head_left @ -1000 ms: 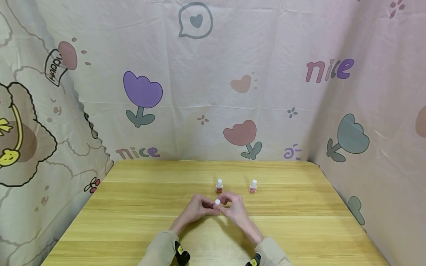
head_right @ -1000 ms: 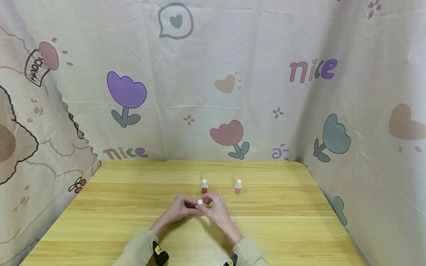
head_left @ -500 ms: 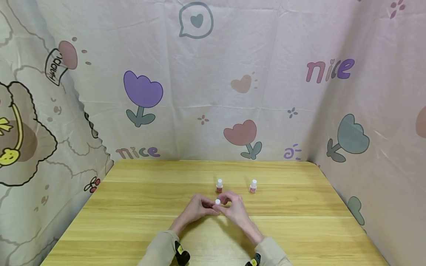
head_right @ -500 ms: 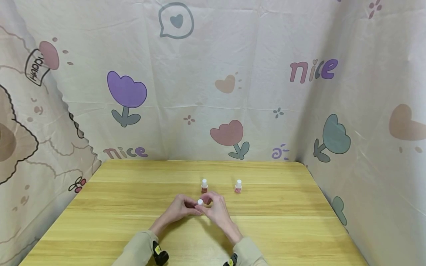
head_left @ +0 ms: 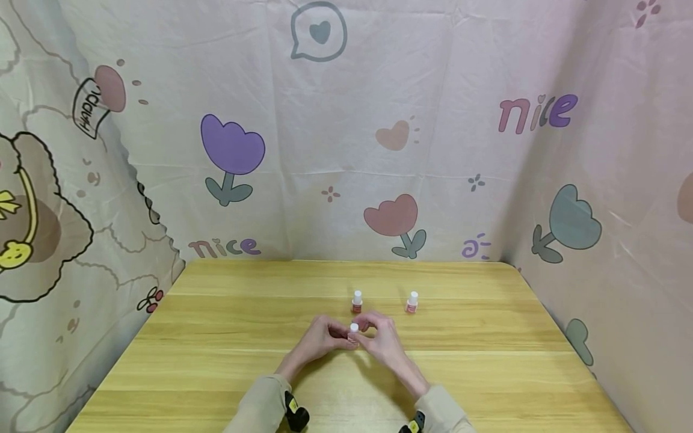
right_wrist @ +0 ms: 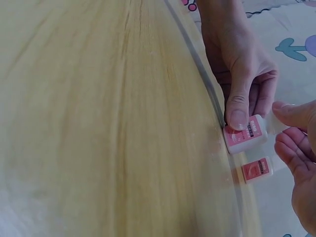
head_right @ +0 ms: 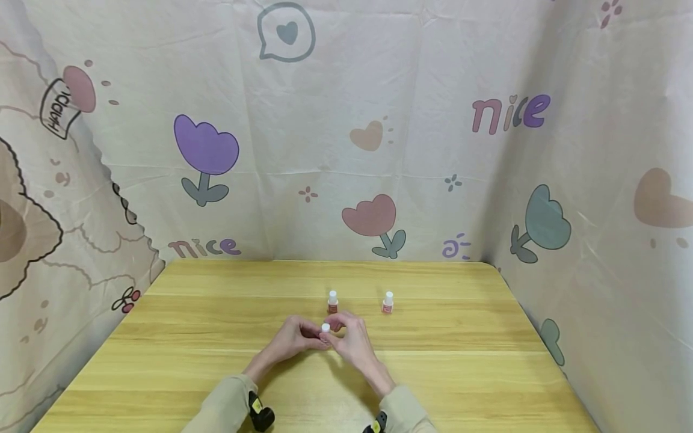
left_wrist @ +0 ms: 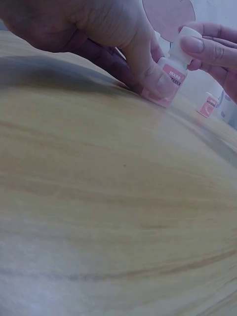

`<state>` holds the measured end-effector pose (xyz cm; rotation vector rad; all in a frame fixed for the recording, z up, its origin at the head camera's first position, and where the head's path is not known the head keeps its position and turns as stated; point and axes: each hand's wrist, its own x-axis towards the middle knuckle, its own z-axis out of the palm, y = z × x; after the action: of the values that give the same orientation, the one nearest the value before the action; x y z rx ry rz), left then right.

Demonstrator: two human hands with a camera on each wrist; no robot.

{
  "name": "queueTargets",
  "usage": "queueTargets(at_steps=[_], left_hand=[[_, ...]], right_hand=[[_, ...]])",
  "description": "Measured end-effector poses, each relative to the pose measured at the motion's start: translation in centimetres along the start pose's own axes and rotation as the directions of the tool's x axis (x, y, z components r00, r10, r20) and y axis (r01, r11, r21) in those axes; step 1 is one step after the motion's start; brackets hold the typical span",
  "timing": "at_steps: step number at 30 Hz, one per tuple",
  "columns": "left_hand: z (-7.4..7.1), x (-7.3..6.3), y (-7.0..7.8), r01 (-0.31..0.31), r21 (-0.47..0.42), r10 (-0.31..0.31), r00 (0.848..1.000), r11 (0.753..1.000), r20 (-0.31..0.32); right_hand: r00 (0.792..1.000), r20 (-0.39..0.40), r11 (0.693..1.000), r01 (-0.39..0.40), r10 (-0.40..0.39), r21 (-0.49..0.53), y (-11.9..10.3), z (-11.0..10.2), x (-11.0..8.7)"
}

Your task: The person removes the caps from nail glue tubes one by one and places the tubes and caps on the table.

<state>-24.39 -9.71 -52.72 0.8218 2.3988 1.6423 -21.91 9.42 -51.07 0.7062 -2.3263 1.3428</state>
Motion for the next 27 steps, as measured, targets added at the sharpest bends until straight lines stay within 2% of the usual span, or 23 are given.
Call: queueTargets(at_steps=[15,27], left_hand=[[-0.12,0.06,0.05,-0.005,-0.002,0.005,1.000,1.000,0.013],[-0.16,0.14,-0.05,0.008,0.017,-0.009,1.000,1.000,0.011]], right_hand=[[0.999,-0.007,0.999,0.045,-0.045,0.023,-0.20,-0.30,0.00],[1.000,-0.021,1.000,0.022,-0.021,0.017,-0.44,-0.57,0.12]])
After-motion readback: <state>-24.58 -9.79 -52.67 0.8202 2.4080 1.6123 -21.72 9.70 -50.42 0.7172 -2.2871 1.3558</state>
